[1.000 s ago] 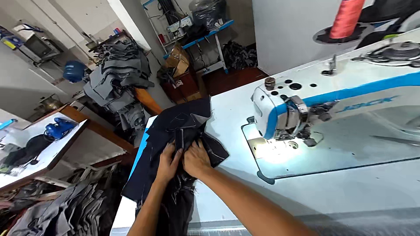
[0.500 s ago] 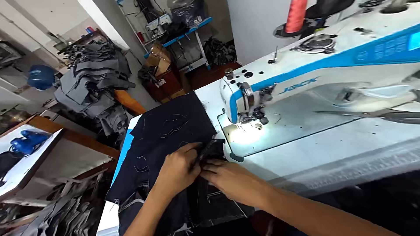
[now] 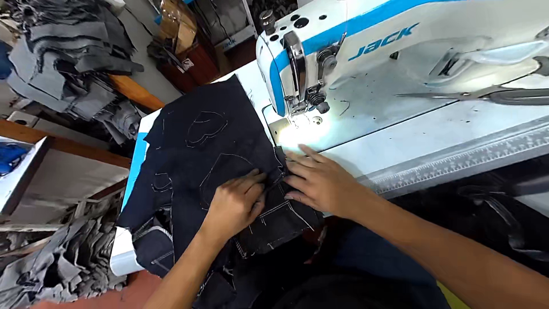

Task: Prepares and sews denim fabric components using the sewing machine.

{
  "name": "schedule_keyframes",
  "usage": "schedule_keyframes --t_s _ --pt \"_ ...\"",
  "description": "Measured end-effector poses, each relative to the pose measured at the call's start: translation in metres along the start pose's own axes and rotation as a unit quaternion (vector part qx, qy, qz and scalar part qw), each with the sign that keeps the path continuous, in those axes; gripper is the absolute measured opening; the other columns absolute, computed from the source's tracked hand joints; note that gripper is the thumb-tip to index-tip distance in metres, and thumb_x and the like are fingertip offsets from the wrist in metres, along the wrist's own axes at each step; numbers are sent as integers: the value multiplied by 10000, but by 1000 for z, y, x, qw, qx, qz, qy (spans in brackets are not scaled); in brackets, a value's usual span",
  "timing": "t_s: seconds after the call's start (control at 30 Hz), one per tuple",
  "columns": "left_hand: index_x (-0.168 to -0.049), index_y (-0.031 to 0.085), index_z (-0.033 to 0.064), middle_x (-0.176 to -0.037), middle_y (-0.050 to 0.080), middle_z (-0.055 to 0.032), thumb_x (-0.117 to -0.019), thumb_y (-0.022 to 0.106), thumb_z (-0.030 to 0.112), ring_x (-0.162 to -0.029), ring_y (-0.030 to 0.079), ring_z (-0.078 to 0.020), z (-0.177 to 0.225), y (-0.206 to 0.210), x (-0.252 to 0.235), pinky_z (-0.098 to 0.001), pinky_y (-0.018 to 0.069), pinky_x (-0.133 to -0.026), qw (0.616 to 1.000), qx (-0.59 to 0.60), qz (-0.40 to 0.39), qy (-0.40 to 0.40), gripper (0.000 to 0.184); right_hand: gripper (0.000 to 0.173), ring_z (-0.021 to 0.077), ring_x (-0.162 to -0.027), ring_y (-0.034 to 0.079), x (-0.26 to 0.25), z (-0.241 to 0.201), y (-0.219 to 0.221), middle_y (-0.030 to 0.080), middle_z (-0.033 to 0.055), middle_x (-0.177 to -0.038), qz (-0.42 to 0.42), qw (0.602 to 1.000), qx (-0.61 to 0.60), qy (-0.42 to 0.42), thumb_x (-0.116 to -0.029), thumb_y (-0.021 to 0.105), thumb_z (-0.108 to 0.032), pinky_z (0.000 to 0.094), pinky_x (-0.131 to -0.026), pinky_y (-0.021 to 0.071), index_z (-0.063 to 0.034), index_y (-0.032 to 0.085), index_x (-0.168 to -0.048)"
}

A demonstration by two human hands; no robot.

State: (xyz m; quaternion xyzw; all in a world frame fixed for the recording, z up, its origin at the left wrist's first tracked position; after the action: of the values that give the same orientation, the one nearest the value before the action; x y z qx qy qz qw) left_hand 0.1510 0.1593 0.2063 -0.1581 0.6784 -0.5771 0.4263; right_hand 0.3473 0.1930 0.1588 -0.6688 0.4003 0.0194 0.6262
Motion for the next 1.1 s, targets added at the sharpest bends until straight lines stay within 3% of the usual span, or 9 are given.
schedule_keyframes --t_s 0.07,0.17,0.23,0.33,0.47,0.67,0.83,0.97,1.1 --pt "-874 763 68 -1100 774 -64 -969 608 199 -1080 733 -169 -1 -18 -6 -350 624 -890 998 7 58 -20 223 391 288 -1147 645 14 -6 -7 702 74 -1142 64 994 32 80 -1024 533 -482 549 -1027 493 -179 780 -1040" --pt "-983 730 56 -1344 685 -61 -1010 575 195 -1359 571 -217 4 14 5 -432 487 -1135 996 86 -1 -12 210 440 275 -1182 622 28 -15 -5 676 52 -1206 32 988 20 147 -1014 492 -572 566 -1071 457 -261 782 -1126" --pt "-1059 694 60 -1402 651 -57 -1032 565 208 -1401 533 -212 0 30 12 -455 433 -1194 989 148 -25 -2 198 420 257 -1166 622 28 -14 -5 677 42 -1192 54 989 9 136 -1002 518 -571 556 -1078 446 -265 790 -1095" --pt "-1205 748 134 -1397 655 -35 -1017 612 226 -1397 534 -211 -6 31 12 -465 428 -1198 979 202 -35 -10 249 309 209 -976 651 47 -17 -2 670 34 -958 172 982 12 78 -1009 608 -477 466 -1006 486 -219 773 -1050" --pt "-1200 778 176 -1394 658 -32 -1020 618 235 -1401 529 -222 -2 28 9 -466 429 -1195 984 177 -32 -7 247 278 179 -806 590 58 -20 -1 605 11 -788 228 972 44 47 -995 655 -426 374 -875 472 -169 759 -1001" --pt "-1125 790 77 -1293 721 -45 -1008 591 109 -1326 606 -216 15 20 3 -420 482 -1153 991 115 -23 60 233 298 178 -809 580 55 -19 -4 606 8 -778 229 971 34 62 -975 675 -448 373 -853 457 -168 776 -955" --pt "-1113 785 43 -1258 735 -80 -998 598 82 -1294 632 -221 18 23 5 -395 502 -1131 992 115 -6 60 223 298 188 -810 580 53 -18 -4 612 19 -795 228 971 31 59 -977 673 -446 376 -845 460 -169 778 -952" --pt "-1114 787 55 -1250 739 -74 -1006 589 99 -1294 632 -214 17 25 4 -377 507 -1125 989 136 -16 63 230 338 182 -1129 633 48 -18 -3 723 -32 -1204 164 984 28 67 -1023 586 -458 402 -967 469 -184 730 -887" --pt "-1095 790 121 -1231 740 9 -1061 538 340 -1254 634 -145 -2 23 -14 -383 509 -1077 981 186 -47 -8 335 372 164 -1119 626 37 -17 -2 704 -75 -1187 62 996 22 66 -1065 458 -470 428 -945 457 -205 664 -907"
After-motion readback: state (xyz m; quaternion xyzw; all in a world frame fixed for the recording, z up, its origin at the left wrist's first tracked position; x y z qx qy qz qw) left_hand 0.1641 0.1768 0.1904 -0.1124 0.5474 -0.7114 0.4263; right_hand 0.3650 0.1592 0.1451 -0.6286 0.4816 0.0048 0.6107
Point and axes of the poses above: each hand's wrist, its own x-axis away from the middle knuckle, its own y-axis out of the palm, z = x × y, the point moved 5 cm from there along -x, towards the middle knuckle
